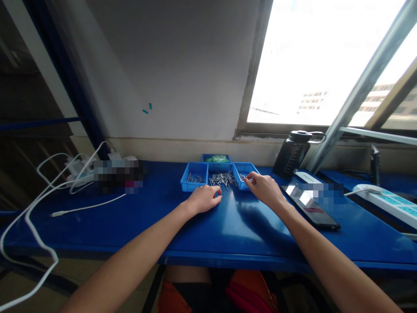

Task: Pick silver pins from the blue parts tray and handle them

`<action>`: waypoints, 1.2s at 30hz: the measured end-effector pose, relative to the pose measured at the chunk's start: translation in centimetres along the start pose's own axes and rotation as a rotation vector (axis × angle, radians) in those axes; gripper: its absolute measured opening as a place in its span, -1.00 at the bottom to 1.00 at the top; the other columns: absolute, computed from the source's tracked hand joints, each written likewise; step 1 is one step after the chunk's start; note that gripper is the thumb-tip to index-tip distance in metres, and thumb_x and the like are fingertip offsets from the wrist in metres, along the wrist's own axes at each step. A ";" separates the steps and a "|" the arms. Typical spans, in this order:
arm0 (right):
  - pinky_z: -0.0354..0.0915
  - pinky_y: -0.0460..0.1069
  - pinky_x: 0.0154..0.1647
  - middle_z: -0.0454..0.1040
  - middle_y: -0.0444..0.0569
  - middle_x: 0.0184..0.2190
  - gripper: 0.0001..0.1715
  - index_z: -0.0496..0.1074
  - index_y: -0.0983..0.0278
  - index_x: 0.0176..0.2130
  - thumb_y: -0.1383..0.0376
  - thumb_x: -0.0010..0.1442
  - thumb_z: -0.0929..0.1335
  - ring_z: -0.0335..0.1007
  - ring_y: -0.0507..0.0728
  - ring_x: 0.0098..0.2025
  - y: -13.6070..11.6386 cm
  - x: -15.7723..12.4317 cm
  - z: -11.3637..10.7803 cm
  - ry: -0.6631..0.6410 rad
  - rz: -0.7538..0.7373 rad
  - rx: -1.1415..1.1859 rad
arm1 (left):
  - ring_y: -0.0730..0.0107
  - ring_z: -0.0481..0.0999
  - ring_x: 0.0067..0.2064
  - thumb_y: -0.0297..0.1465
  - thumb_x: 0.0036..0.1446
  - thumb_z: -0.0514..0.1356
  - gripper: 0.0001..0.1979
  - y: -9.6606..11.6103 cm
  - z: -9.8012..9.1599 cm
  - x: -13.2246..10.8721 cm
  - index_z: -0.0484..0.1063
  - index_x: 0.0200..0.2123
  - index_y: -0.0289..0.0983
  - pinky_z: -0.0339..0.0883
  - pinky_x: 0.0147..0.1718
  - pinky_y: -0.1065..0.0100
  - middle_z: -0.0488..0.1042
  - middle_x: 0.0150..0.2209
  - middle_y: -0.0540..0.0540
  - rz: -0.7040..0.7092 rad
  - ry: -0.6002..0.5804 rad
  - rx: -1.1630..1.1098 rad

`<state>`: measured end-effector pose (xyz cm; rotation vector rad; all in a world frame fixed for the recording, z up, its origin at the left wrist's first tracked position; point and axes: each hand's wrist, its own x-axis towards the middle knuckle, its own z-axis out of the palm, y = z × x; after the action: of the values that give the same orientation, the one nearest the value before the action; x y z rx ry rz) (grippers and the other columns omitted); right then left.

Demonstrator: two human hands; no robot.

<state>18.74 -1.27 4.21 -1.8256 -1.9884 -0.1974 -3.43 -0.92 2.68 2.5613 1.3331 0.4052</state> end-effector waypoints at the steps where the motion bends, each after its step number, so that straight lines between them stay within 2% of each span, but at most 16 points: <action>1: 0.09 -0.09 -0.49 0.48 -0.07 -0.50 -0.67 0.42 0.21 -0.31 0.09 0.17 0.19 0.36 0.08 -0.47 -0.2 0.0 0.1 -0.015 -0.064 0.062 | 0.31 0.45 -0.35 -0.24 0.11 0.02 -0.75 0.0 0.0 0.0 0.39 -0.22 -0.20 0.21 -0.45 0.41 0.48 -0.38 -0.05 0.002 0.000 0.005; 4: 0.14 -0.10 -0.47 0.47 -0.08 -0.49 -0.71 0.42 0.24 -0.30 0.16 0.18 0.20 0.35 0.05 -0.47 -1.1 -0.4 0.7 -0.110 -0.266 0.223 | 0.30 0.45 -0.34 -0.26 0.10 0.02 -0.76 0.0 0.1 0.0 0.40 -0.23 -0.19 0.22 -0.43 0.41 0.48 -0.38 -0.05 0.003 0.000 0.018; 6: 0.18 -0.10 -0.41 0.48 -0.05 -0.40 -0.72 0.44 0.24 -0.28 0.19 0.17 0.21 0.37 0.06 -0.40 -1.7 -0.7 1.4 -0.174 -0.359 0.252 | 0.30 0.46 -0.34 -0.26 0.10 0.03 -0.76 0.1 0.1 -0.1 0.40 -0.23 -0.19 0.22 -0.42 0.41 0.48 -0.38 -0.05 -0.001 -0.003 0.022; 11: 0.24 -0.01 -0.21 0.39 0.03 -0.06 -0.62 0.41 0.20 -0.09 0.14 0.18 0.20 0.38 0.18 -0.17 -2.3 -1.4 3.0 -0.229 -0.410 0.139 | 0.30 0.46 -0.34 -0.24 0.10 0.02 -0.74 0.1 0.1 0.0 0.41 -0.22 -0.19 0.23 -0.40 0.40 0.49 -0.37 -0.06 0.008 0.001 0.026; 14: 0.24 0.03 -0.14 0.33 0.06 0.03 -0.56 0.40 0.22 -0.05 0.10 0.20 0.17 0.36 0.22 -0.09 -2.3 -1.4 3.3 -0.247 -0.417 0.110 | 0.29 0.46 -0.34 -0.24 0.10 0.02 -0.74 0.0 0.1 0.0 0.41 -0.23 -0.19 0.23 -0.41 0.40 0.49 -0.36 -0.06 0.017 0.000 0.031; 21: 0.27 -0.02 -0.25 0.45 0.01 -0.11 -0.62 0.44 0.21 -0.12 0.15 0.20 0.18 0.41 0.17 -0.19 -2.1 -1.2 2.7 -0.255 -0.439 0.103 | 0.29 0.46 -0.34 -0.23 0.11 0.01 -0.73 0.0 0.1 0.0 0.41 -0.23 -0.19 0.24 -0.41 0.40 0.50 -0.36 -0.06 0.020 -0.002 0.034; 25: 0.26 -0.04 -0.21 0.50 -0.01 -0.21 -0.65 0.49 0.21 -0.21 0.19 0.20 0.19 0.41 0.14 -0.20 -1.9 -1.1 2.2 -0.287 -0.513 0.184 | 0.27 0.46 -0.31 -0.23 0.10 0.01 -0.71 -0.1 0.2 0.1 0.38 -0.16 -0.19 0.26 -0.40 0.40 0.50 -0.35 -0.06 0.016 0.005 0.025; 30: 0.25 -0.05 -0.20 0.51 -0.01 -0.23 -0.68 0.51 0.21 -0.25 0.19 0.17 0.22 0.40 0.12 -0.22 -2.1 -1.1 1.7 -0.327 -0.567 0.267 | 0.25 0.46 -0.24 -0.24 0.10 0.03 -0.66 -0.1 0.4 0.1 0.31 -0.05 -0.16 0.29 -0.32 0.37 0.48 -0.28 -0.06 0.025 0.015 0.024; 33: 0.26 -0.06 -0.28 0.51 -0.03 -0.27 -0.68 0.51 0.21 -0.26 0.17 0.16 0.23 0.40 0.09 -0.29 -2.3 -1.3 1.4 -0.336 -0.566 0.292 | 0.26 0.44 -0.20 -0.26 0.10 0.03 -0.68 0.0 0.4 0.0 0.36 -0.09 -0.19 0.29 -0.29 0.38 0.45 -0.20 -0.10 0.021 0.016 0.047; 36: 0.24 -0.08 -0.34 0.51 -0.03 -0.31 -0.68 0.51 0.22 -0.28 0.17 0.16 0.23 0.37 0.06 -0.37 -2.4 -1.3 1.2 -0.348 -0.576 0.304 | 0.27 0.44 -0.22 -0.27 0.10 0.02 -0.72 0.1 0.4 0.0 0.41 -0.16 -0.20 0.28 -0.30 0.38 0.43 -0.20 -0.11 0.019 0.005 0.059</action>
<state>16.18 -2.33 3.01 -1.1233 -2.5804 0.2620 -3.25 -0.97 2.36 2.6248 1.3423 0.3807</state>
